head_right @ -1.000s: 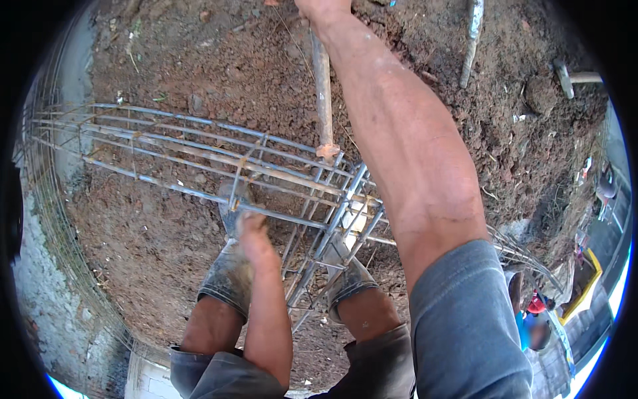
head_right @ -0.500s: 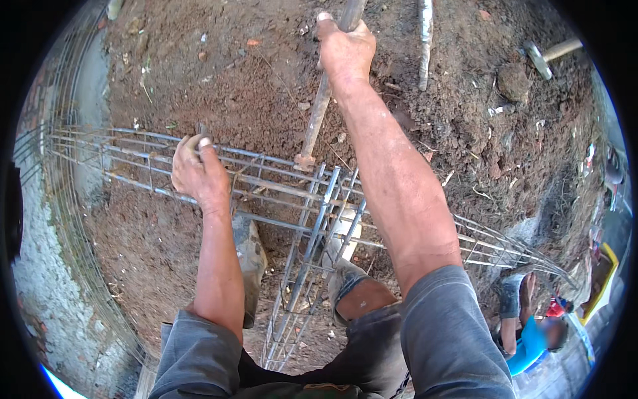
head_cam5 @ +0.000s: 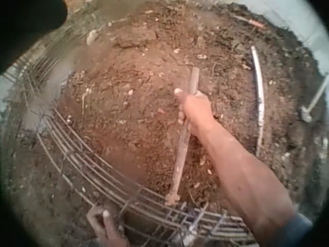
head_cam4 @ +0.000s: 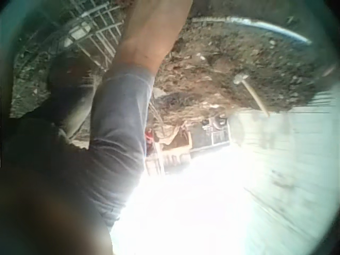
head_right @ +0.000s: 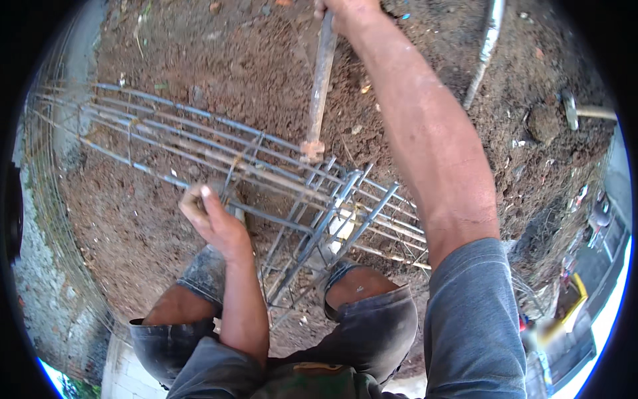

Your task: The person shapes and aligns a steel rebar cage using metal bending pipes and by hand.

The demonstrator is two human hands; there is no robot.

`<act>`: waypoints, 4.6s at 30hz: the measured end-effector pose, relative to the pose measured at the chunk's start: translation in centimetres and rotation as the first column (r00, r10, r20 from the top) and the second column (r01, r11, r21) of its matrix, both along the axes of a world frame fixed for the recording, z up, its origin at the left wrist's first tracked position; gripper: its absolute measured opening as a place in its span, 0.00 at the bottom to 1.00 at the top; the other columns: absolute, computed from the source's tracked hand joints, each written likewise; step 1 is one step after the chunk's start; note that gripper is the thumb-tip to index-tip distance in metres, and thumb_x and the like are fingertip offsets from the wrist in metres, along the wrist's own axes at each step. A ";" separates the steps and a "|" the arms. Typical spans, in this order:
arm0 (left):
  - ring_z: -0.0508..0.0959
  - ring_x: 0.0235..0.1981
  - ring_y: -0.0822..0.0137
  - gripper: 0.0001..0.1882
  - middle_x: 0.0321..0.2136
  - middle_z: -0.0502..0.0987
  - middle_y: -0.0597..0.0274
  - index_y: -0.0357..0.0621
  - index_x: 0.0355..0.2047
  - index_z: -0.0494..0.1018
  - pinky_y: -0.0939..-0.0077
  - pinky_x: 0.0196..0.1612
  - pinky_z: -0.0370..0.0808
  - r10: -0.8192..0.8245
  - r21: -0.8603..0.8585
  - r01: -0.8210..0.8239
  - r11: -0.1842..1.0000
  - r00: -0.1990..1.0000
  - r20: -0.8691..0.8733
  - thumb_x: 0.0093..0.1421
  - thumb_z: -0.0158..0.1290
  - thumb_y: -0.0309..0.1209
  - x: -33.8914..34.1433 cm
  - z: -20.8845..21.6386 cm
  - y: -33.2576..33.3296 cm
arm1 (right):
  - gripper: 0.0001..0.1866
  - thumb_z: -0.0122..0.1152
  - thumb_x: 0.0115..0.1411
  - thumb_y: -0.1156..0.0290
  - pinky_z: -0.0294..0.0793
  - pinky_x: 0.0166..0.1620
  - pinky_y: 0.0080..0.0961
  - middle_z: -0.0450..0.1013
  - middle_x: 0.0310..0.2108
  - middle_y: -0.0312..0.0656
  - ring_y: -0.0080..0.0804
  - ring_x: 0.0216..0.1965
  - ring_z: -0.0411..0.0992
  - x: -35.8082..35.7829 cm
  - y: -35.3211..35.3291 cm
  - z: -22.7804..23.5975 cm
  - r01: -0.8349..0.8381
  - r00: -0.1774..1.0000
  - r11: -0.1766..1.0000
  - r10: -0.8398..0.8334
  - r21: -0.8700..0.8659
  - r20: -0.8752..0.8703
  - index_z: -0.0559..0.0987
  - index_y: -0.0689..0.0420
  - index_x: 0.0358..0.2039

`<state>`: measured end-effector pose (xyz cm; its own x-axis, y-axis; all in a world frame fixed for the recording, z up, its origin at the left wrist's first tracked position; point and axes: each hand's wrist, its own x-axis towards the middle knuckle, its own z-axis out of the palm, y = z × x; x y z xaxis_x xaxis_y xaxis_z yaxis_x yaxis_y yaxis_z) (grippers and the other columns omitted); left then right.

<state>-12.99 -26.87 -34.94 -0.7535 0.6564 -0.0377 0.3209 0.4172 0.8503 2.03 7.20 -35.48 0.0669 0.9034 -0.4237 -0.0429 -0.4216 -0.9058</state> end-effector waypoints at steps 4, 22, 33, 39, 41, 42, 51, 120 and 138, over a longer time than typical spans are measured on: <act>0.69 0.40 0.68 0.08 0.37 0.70 0.61 0.40 0.39 0.68 0.72 0.48 0.68 0.167 0.000 -0.174 0.985 0.944 0.285 0.69 0.50 0.32 -0.4 -0.8 -4.0 | 0.14 0.64 0.64 0.65 0.63 0.16 0.29 0.63 0.16 0.32 0.26 0.13 0.62 -0.8 -0.2 -0.9 -0.072 0.997 0.997 0.072 -0.021 0.007 0.68 0.52 0.28; 0.68 0.54 0.43 0.43 0.50 0.71 0.38 0.30 0.54 0.68 0.55 0.61 0.63 -0.153 -0.550 0.542 0.636 0.787 0.598 0.68 0.39 0.65 8.8 -18.6 -9.7 | 0.15 0.62 0.62 0.63 0.65 0.15 0.34 0.65 0.16 0.37 0.30 0.13 0.64 -4.7 0.0 -4.0 -0.246 0.967 0.967 0.249 -0.062 0.057 0.69 0.56 0.25; 0.66 0.31 0.55 0.37 0.25 0.68 0.48 0.34 0.30 0.69 0.56 0.41 0.67 -0.071 -0.454 0.674 0.583 0.599 0.798 0.70 0.38 0.62 6.9 -9.8 -5.9 | 0.19 0.60 0.64 0.60 0.70 0.17 0.35 0.67 0.17 0.41 0.33 0.14 0.67 -3.3 0.1 -1.4 -0.247 0.941 0.966 0.259 -0.080 0.216 0.71 0.59 0.23; 0.68 0.33 0.53 0.35 0.27 0.70 0.47 0.34 0.28 0.68 0.55 0.41 0.66 -0.105 -0.458 0.718 0.524 0.588 0.802 0.72 0.37 0.58 6.5 -9.7 -5.9 | 0.17 0.58 0.66 0.62 0.71 0.18 0.35 0.67 0.17 0.41 0.33 0.14 0.67 0.0 0.5 -0.8 -0.187 0.949 0.980 0.199 -0.072 0.244 0.72 0.61 0.26; 0.71 0.35 0.50 0.34 0.29 0.72 0.45 0.34 0.31 0.70 0.54 0.42 0.67 -0.113 -0.458 0.730 0.507 0.583 0.804 0.72 0.37 0.57 6.5 -9.9 -6.3 | 0.14 0.57 0.67 0.65 0.69 0.17 0.34 0.68 0.18 0.42 0.33 0.14 0.68 0.7 0.0 -0.7 -0.127 0.962 0.992 0.125 -0.006 0.241 0.72 0.63 0.29; 0.72 0.36 0.49 0.34 0.31 0.74 0.44 0.33 0.34 0.72 0.53 0.43 0.68 -0.122 -0.450 0.729 0.516 0.583 0.803 0.72 0.37 0.57 6.5 -10.0 -6.5 | 0.14 0.57 0.67 0.65 0.69 0.17 0.33 0.68 0.19 0.42 0.32 0.15 0.68 1.1 -0.2 -0.5 -0.132 0.954 0.991 0.127 0.003 0.272 0.73 0.63 0.29; 0.76 0.44 0.45 0.33 0.40 0.78 0.43 0.37 0.52 0.75 0.56 0.52 0.70 -0.342 -0.372 0.751 0.545 0.604 0.720 0.71 0.40 0.57 6.7 -10.6 -8.9 | 0.06 0.52 0.69 0.69 0.69 0.19 0.26 0.62 0.18 0.32 0.23 0.15 0.61 -2.2 1.4 -0.9 -0.452 0.867 0.889 0.417 -0.077 -0.273 0.70 0.57 0.38; 0.80 0.50 0.46 0.32 0.46 0.81 0.44 0.38 0.50 0.78 0.58 0.56 0.73 -0.514 -0.322 0.516 0.794 0.852 0.097 0.58 0.56 0.54 6.9 0.0 31.7 | 0.25 0.39 0.70 0.53 0.68 0.59 0.42 0.76 0.50 0.57 0.50 0.57 0.72 -1.3 -1.6 -8.7 0.178 0.979 0.983 -0.182 -0.051 -0.087 0.79 0.57 0.50; 0.80 0.46 0.49 0.25 0.42 0.81 0.46 0.46 0.47 0.80 0.53 0.52 0.73 -0.598 -0.455 0.423 0.783 0.714 -0.364 0.68 0.45 0.52 2.6 2.3 16.8 | 0.21 0.60 0.66 0.50 0.75 0.28 0.27 0.70 0.21 0.34 0.23 0.21 0.68 1.1 -2.5 -2.1 -0.073 0.995 0.982 0.061 -0.174 -0.077 0.76 0.58 0.33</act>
<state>-10.38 -10.03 -32.66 -0.2815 0.9580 -0.0552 0.8797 0.2806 0.3840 3.14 4.66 -37.61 -0.0273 0.8157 -0.5778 -0.0706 -0.5782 -0.8128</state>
